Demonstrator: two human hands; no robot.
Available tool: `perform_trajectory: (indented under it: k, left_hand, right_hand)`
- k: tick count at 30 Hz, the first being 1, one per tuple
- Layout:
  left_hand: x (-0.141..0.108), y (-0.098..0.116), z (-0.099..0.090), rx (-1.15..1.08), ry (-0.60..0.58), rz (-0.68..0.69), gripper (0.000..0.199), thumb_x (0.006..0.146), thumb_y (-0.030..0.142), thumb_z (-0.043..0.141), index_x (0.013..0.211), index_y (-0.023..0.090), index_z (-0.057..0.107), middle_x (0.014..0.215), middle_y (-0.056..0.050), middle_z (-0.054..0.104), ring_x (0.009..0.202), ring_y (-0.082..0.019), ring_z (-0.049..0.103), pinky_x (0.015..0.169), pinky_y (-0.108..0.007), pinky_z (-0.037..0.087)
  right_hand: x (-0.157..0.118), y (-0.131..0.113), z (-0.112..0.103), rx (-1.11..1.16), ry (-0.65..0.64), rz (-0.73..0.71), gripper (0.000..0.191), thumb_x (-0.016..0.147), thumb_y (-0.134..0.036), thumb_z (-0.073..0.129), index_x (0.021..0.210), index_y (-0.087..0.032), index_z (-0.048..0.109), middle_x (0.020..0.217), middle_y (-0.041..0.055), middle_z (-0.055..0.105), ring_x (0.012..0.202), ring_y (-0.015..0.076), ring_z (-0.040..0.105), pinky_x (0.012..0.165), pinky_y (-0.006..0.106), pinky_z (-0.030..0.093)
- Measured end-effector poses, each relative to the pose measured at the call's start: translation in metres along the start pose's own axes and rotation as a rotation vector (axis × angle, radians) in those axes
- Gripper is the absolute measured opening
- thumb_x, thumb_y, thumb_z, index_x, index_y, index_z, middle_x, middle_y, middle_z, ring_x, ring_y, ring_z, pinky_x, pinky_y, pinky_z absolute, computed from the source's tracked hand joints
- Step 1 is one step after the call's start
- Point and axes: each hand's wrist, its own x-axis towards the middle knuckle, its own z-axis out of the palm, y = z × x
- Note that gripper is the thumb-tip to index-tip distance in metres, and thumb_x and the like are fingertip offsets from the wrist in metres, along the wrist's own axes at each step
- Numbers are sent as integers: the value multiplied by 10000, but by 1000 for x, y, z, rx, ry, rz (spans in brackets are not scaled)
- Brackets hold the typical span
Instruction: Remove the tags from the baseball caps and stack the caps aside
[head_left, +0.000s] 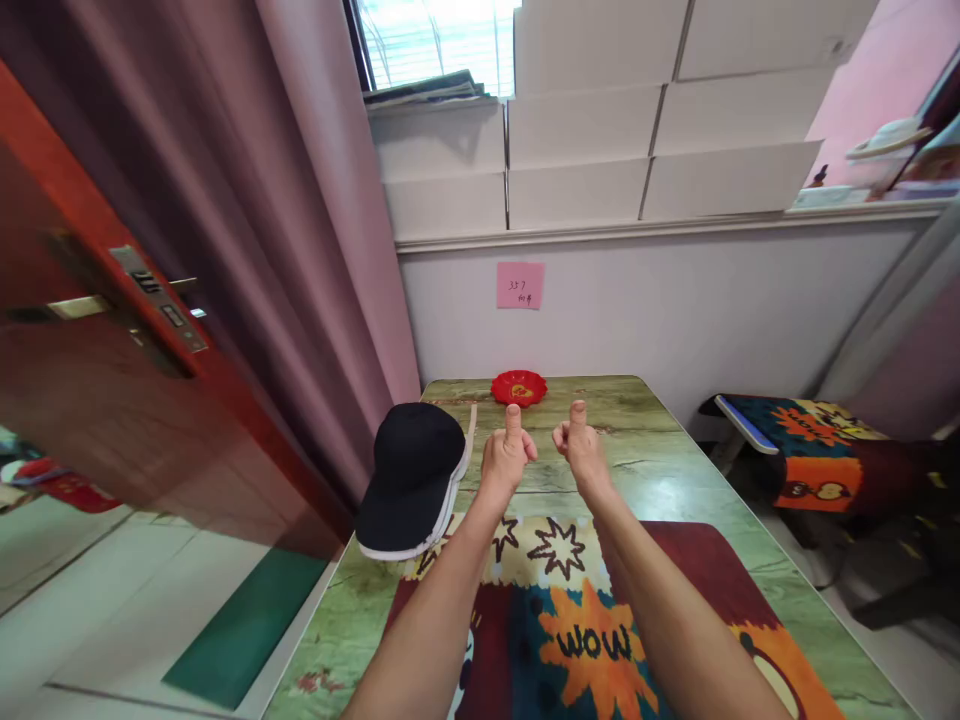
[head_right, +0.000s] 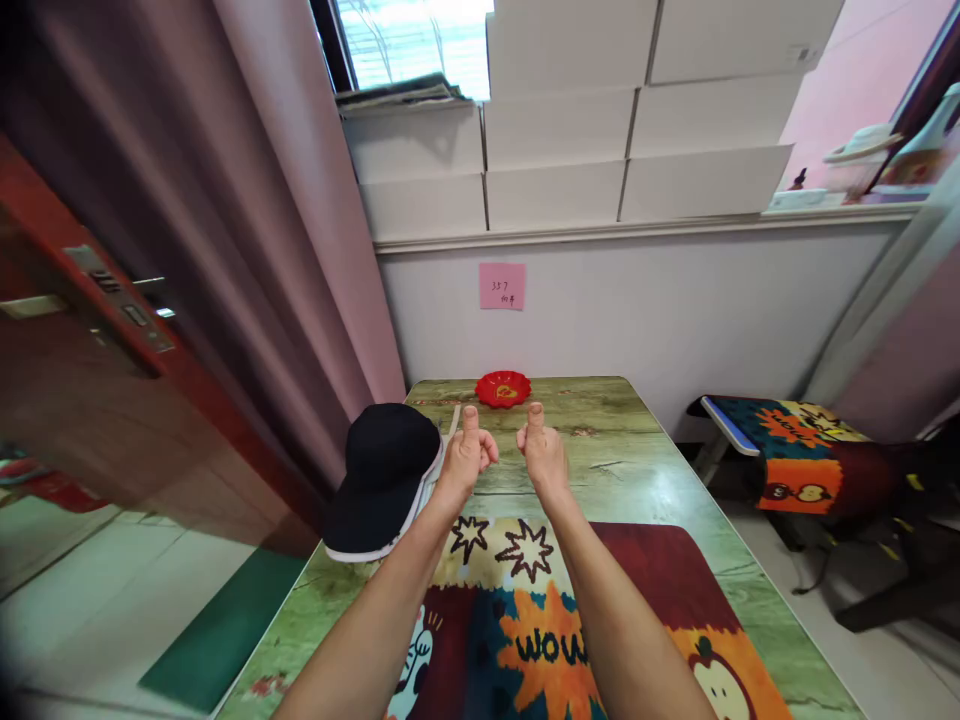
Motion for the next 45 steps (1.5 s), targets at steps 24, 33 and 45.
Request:
perform_trajectory:
  k: [24, 33, 45]
  left_hand:
    - [-7, 3, 3, -54, 3, -18, 902, 916, 751, 2, 470, 220, 579, 434, -23, 472, 529, -163, 545, 647, -303, 434]
    - [-47, -43, 15, 233, -134, 129, 573, 965, 601, 370, 669, 197, 650, 603, -29, 624, 637, -189, 617, 678, -307, 465]
    - [-137, -166, 17, 502, -225, 420, 382, 870, 285, 655, 1249, 253, 634, 1365, -103, 621, 1325, -293, 531, 1161, -507, 404]
  right_hand:
    - [-4, 6, -9, -6, 12, -15, 836, 903, -808, 16, 501, -219, 451, 475, 7, 457, 482, 147, 402, 532, 296, 261]
    - [-27, 52, 7, 114, -30, -83, 638, 904, -753, 382, 657, -200, 581, 553, 15, 572, 518, 148, 498, 516, 266, 354]
    - [-84, 172, 18, -62, -92, 23, 492, 880, -664, 497, 876, -203, 668, 698, 42, 705, 584, 202, 616, 624, 311, 470]
